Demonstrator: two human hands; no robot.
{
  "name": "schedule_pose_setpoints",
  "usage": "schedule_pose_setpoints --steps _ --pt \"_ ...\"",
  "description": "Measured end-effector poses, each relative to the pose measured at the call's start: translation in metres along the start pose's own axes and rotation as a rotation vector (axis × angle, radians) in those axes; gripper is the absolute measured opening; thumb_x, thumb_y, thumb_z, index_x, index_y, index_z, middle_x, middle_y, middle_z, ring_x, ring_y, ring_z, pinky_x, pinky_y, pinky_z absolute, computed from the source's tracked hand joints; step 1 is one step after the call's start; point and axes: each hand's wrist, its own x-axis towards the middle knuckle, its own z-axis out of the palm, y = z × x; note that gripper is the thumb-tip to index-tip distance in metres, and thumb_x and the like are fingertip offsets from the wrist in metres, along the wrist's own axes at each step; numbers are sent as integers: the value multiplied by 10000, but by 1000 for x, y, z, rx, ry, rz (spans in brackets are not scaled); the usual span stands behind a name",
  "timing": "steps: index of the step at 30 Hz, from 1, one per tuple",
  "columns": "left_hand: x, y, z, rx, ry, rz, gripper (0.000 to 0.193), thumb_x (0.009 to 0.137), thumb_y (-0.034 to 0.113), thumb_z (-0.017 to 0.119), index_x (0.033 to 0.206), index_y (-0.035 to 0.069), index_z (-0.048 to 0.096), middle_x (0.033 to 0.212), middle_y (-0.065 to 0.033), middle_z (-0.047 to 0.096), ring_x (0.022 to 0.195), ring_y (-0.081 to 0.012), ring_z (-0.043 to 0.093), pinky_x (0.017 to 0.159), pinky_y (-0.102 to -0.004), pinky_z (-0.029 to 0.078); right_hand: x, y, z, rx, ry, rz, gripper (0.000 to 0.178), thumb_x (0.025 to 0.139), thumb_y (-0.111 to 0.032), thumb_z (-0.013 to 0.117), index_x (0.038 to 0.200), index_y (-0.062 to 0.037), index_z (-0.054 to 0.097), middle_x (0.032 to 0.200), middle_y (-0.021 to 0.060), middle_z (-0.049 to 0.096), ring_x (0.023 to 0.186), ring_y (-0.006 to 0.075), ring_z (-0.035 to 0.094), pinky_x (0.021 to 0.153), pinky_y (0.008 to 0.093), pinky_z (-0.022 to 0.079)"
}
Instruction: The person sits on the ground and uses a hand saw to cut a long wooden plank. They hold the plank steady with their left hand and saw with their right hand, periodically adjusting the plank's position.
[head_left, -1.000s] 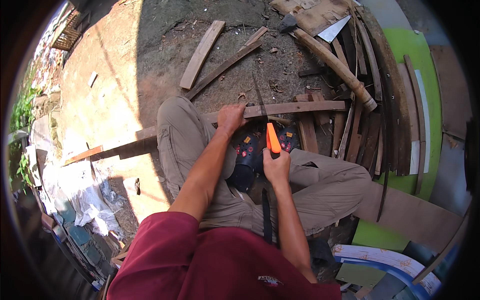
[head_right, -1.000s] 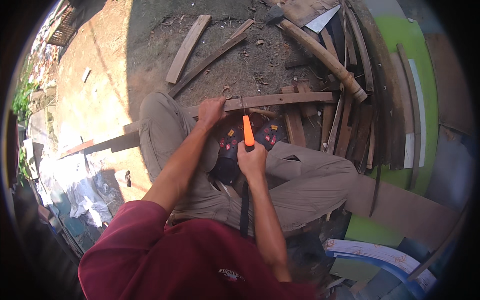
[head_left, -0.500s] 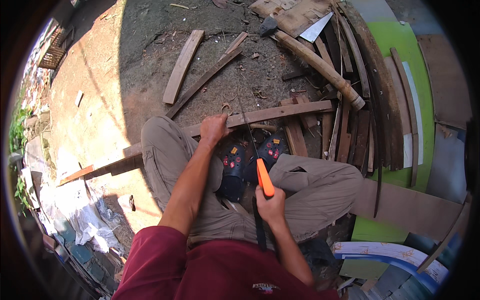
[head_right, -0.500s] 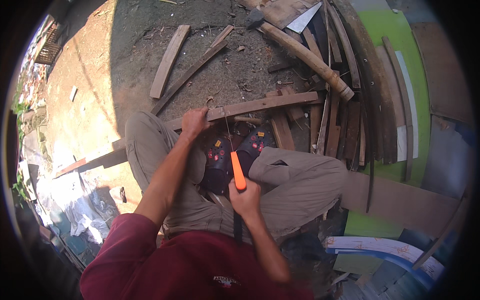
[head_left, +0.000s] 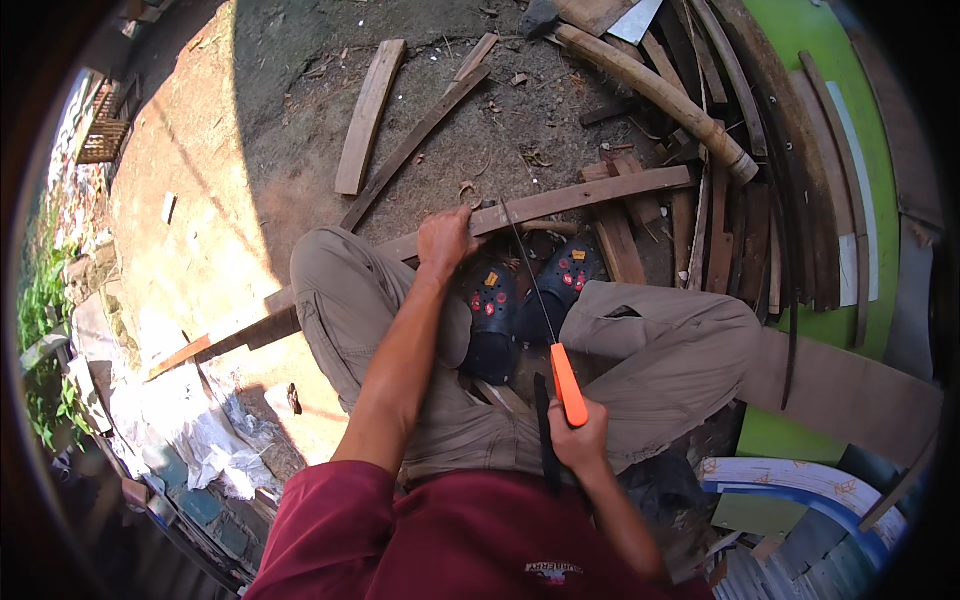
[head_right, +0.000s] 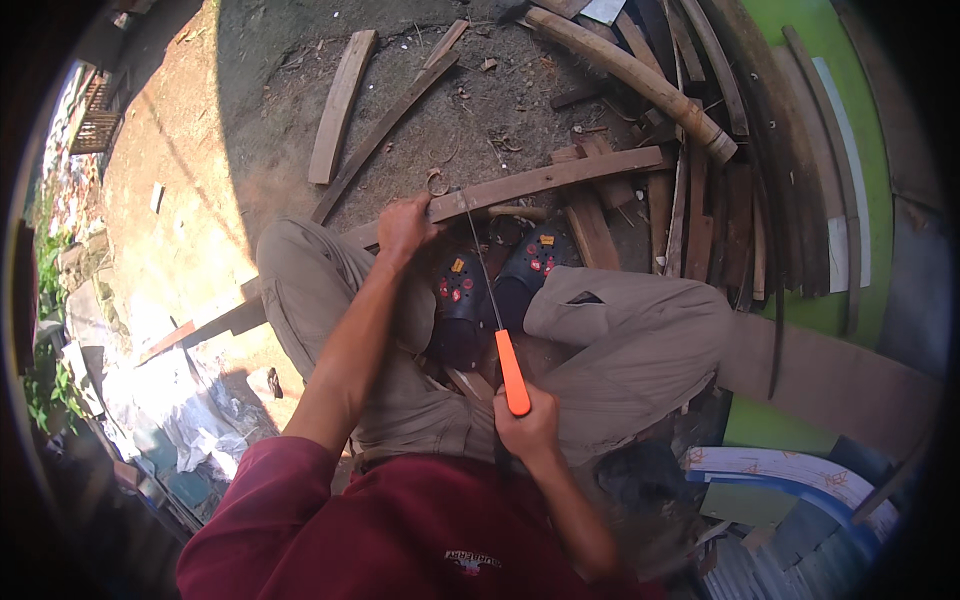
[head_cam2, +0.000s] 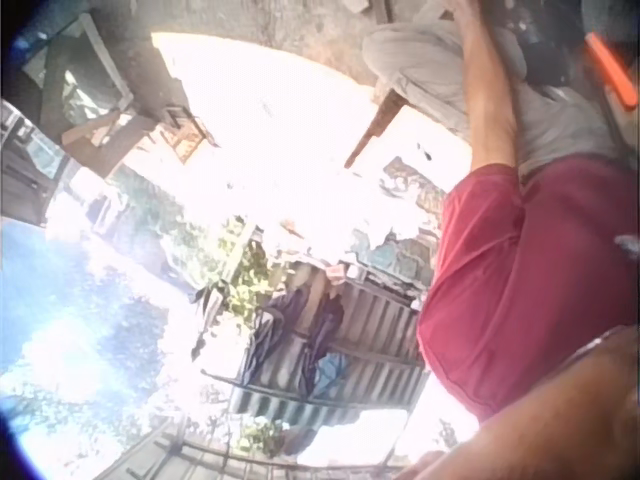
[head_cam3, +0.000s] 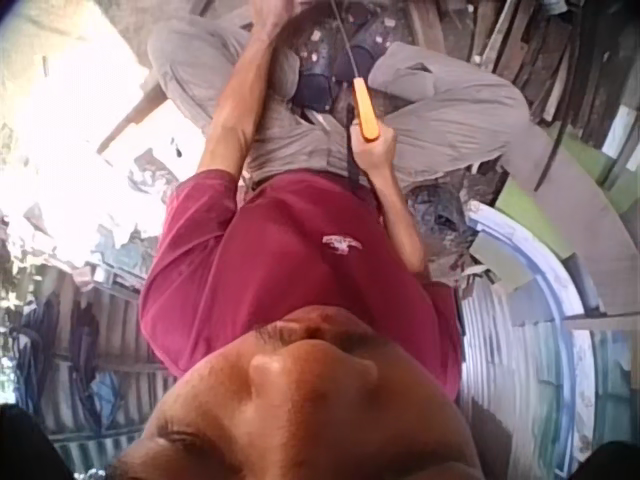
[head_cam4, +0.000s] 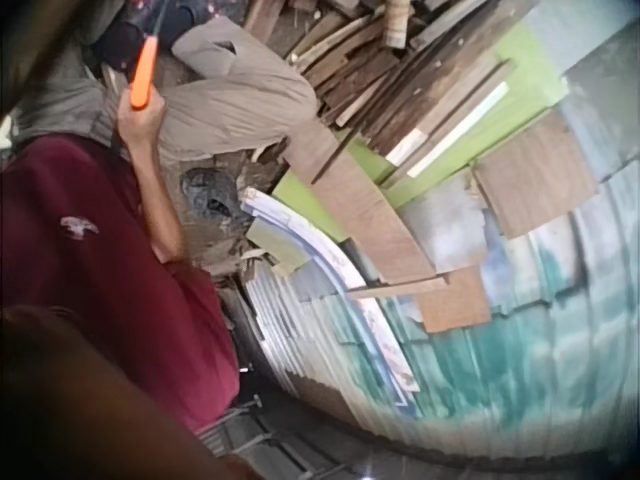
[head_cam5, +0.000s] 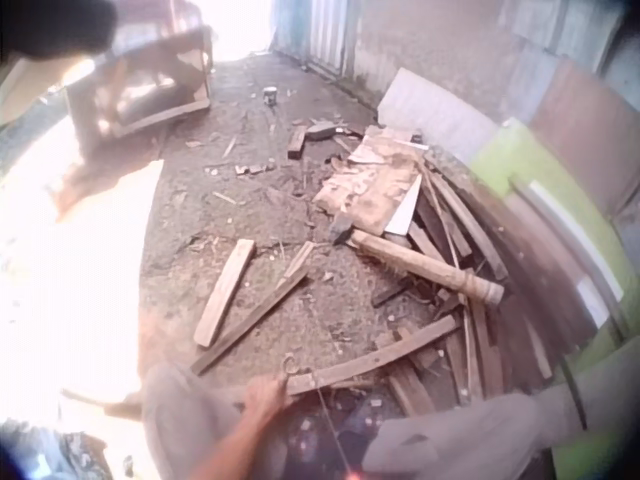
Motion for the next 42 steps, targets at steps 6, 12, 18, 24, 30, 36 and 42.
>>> schedule_pose_setpoints --steps 6,12,18,24,30,36,42 --pt "22 2 -7 6 3 -33 485 651 448 883 928 102 686 937 -124 744 884 -342 724 799 -464 555 106 38 70 -27 -8 -132 140 834 -100 665 795 34 659 644 203 623 622 319 701 593 398 503" --pt "35 10 -24 26 -120 -118 561 676 554 847 982 102 716 967 -161 753 925 -360 728 820 -466 573 109 93 65 48 -63 -200 223 894 -128 678 747 27 616 581 104 560 520 173 528 525 359 415" --pt "32 1 -28 68 -200 -96 649 667 619 830 1036 95 728 966 -176 756 925 -360 732 831 -468 580 114 -5 53 -77 -32 -20 288 896 -253 686 932 32 689 817 265 691 844 447 690 746 450 528" --pt "50 4 -42 -21 -298 -110 730 645 633 841 1133 99 735 1078 -192 744 1048 -362 707 915 -470 558 118 52 55 -2 19 -90 226 903 -199 686 878 25 679 731 211 674 714 317 709 660 397 510" --pt "96 -41 -36 -103 -420 -136 919 564 687 864 1220 62 712 1140 -213 728 1110 -368 685 974 -463 532 139 91 90 58 -29 -144 241 931 -206 701 864 22 662 671 117 614 613 167 579 624 354 477" --pt "87 -38 -38 -39 -272 -97 766 724 711 751 1069 28 724 976 -206 736 1116 -363 668 994 -464 494 162 39 89 -12 105 -240 359 967 -315 700 881 29 648 731 185 654 708 320 699 662 410 499" --pt "64 -55 7 87 109 -123 506 987 515 545 1163 59 677 1159 -181 679 1251 -309 563 1131 -519 335 162 58 102 32 136 -239 294 962 -256 713 961 38 698 751 184 682 716 207 701 669 369 513"
